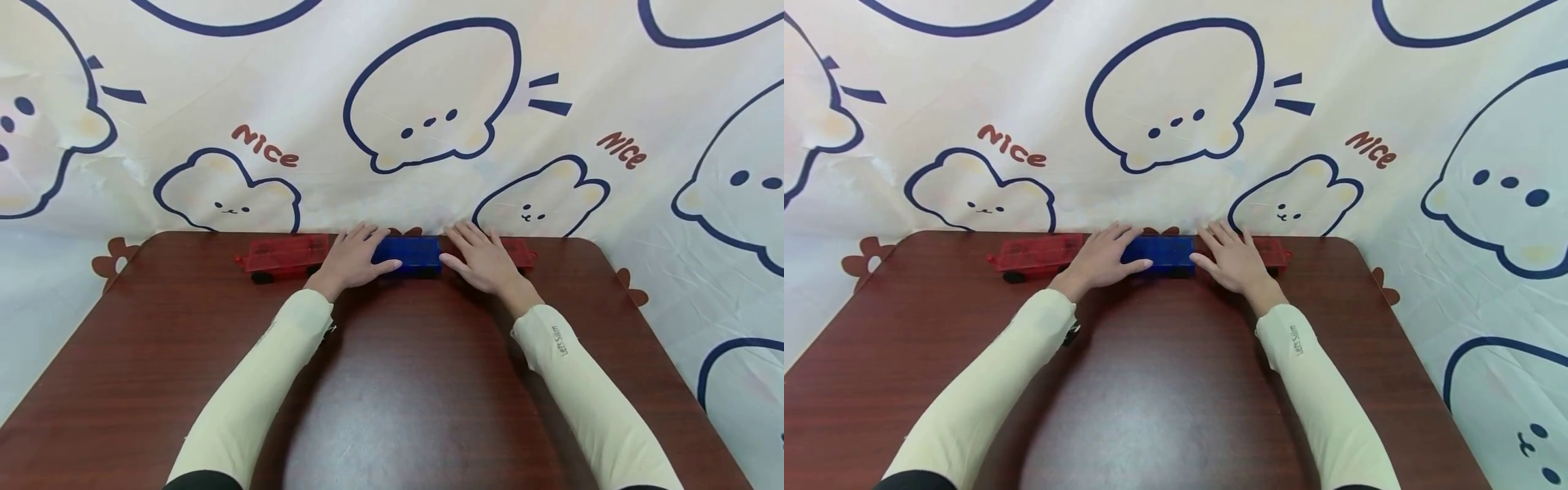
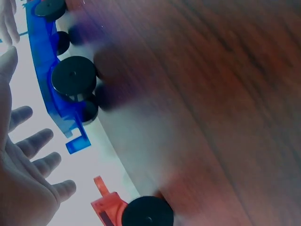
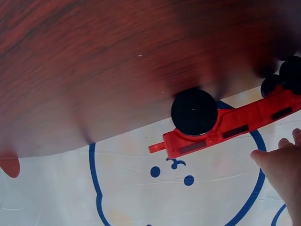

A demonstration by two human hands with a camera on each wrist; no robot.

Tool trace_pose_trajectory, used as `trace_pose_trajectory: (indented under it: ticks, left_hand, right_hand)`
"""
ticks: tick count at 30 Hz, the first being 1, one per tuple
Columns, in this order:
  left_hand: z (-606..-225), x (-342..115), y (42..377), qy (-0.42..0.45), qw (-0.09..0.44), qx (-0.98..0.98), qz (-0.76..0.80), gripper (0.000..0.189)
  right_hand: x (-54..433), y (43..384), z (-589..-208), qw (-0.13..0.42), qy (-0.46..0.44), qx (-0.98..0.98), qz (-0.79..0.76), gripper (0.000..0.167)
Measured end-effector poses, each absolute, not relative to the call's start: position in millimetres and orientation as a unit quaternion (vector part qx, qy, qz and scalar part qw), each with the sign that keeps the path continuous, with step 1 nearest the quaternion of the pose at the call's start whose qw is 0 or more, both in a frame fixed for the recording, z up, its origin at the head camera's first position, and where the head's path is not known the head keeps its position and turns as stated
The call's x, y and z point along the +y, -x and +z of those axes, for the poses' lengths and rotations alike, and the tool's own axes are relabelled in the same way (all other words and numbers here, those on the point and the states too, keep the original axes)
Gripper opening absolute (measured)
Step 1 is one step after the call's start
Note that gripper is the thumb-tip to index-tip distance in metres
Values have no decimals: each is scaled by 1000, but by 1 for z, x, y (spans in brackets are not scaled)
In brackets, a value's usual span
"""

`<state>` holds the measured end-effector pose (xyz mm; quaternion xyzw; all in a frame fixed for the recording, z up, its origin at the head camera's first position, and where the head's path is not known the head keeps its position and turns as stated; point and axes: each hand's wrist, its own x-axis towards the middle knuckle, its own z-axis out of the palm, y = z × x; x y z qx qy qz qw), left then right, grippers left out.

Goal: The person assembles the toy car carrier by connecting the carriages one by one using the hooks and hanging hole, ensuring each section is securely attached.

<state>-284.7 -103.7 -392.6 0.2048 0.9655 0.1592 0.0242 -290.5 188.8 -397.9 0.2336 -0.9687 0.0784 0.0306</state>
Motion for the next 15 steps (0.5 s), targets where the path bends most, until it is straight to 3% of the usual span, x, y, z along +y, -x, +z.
trace_pose_trajectory:
  ticks: [15]
  left_hand:
    - [-394,-135,275,-179,-10,969,171,75]
  right_hand:
    - [168,287,-404,33,-259,-961,86,68]
